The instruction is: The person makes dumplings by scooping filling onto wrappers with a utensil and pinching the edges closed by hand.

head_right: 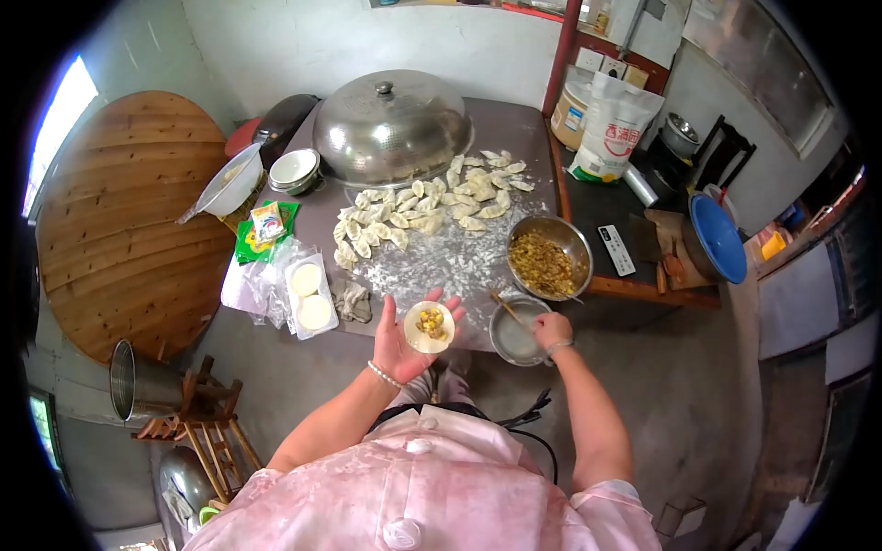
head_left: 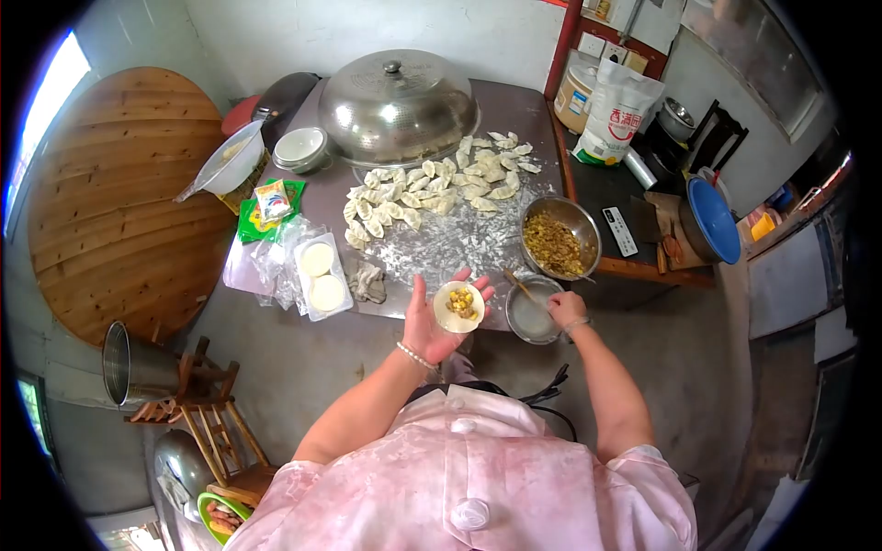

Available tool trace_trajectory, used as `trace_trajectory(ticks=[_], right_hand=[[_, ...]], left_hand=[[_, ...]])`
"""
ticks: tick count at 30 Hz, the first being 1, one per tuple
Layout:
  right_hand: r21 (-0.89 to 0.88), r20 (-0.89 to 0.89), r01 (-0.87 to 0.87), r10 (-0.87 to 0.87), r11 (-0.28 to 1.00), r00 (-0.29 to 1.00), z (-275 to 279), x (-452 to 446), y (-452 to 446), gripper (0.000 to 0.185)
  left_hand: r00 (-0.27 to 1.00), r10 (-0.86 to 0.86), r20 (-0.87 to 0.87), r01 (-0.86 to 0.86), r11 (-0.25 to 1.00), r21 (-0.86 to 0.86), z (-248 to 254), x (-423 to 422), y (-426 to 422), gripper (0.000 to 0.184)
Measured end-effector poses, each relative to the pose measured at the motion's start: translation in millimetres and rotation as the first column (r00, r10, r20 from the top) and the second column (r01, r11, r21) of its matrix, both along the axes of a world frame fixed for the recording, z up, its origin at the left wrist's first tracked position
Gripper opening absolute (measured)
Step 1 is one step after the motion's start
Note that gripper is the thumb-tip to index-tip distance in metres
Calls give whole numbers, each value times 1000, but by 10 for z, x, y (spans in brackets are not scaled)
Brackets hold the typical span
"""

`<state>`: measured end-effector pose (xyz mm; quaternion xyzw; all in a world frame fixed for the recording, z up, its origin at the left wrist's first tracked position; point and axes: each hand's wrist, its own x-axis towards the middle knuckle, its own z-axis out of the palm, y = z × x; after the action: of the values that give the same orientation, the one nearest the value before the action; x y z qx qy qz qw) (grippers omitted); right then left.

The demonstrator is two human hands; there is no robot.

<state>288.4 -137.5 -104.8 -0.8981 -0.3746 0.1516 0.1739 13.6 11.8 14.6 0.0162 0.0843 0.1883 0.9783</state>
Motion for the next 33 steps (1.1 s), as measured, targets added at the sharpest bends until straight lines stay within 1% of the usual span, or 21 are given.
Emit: trace_trajectory(ticks=[1, 2, 4, 7, 8, 9, 10, 13, 16, 22, 25, 28, 31, 33], right_hand=[[-29, 38, -13, 14, 999, 999, 111, -33, 0, 17], [109, 21, -12, 10, 994, 1000, 230, -88, 10, 16], [373, -16, -4, 10, 928, 1000, 551, -304, 54, 14], [581, -160, -32, 153, 813, 975, 1251, -792, 180, 12], [621, 46, -205, 226, 757, 973, 1393, -869, 204, 13], [621, 252, -380, 284, 686, 925, 1509, -924, 232, 14], [581, 451, -549, 324, 602, 832, 1595, -959, 253, 16], [508, 550, -666, 389, 547, 739, 1744, -1024, 267, 20], [476, 572, -725, 450, 498, 685, 1798, -1051, 265, 23], [483, 521, -735, 518, 476, 678, 1808, -1138, 245, 29], [496, 517, -737, 526, 460, 676, 1825, -1151, 226, 26], [479, 546, -771, 545, 420, 636, 1860, -1155, 232, 23], [485, 541, -798, 594, 358, 595, 1872, -1157, 245, 16], [465, 566, -828, 615, 312, 550, 1911, -1152, 244, 18]], left_hand=[[1000, -3, 4, 3, 1000, 3, -4, 1, -2, 77], [1000, -4, 8, 4, 1000, 6, -10, 4, -6, 77], [1000, -6, 8, 6, 1000, 14, -27, 7, -18, 77], [1000, -30, -6, 30, 999, 24, -39, 32, -45, 78], [999, -41, -8, 42, 999, 26, -24, 43, -59, 78], [999, -50, -9, 51, 998, 28, -11, 48, -75, 78], [997, -75, 2, 75, 997, 16, 6, 42, -82, 79], [988, -147, 42, 148, 989, -9, 69, -9, -83, 80], [973, -220, 72, 222, 975, -17, 124, -57, -79, 81], [952, -300, 66, 301, 954, -6, 162, -81, -100, 84], [937, -337, 86, 337, 941, 15, 162, -74, -93, 85], [913, -394, 108, 391, 919, 41, 142, -63, -82, 85], [892, -441, 100, 437, 897, 65, 135, -52, -83, 85], [883, -464, 73, 456, 884, 98, 107, -50, -87, 84]])
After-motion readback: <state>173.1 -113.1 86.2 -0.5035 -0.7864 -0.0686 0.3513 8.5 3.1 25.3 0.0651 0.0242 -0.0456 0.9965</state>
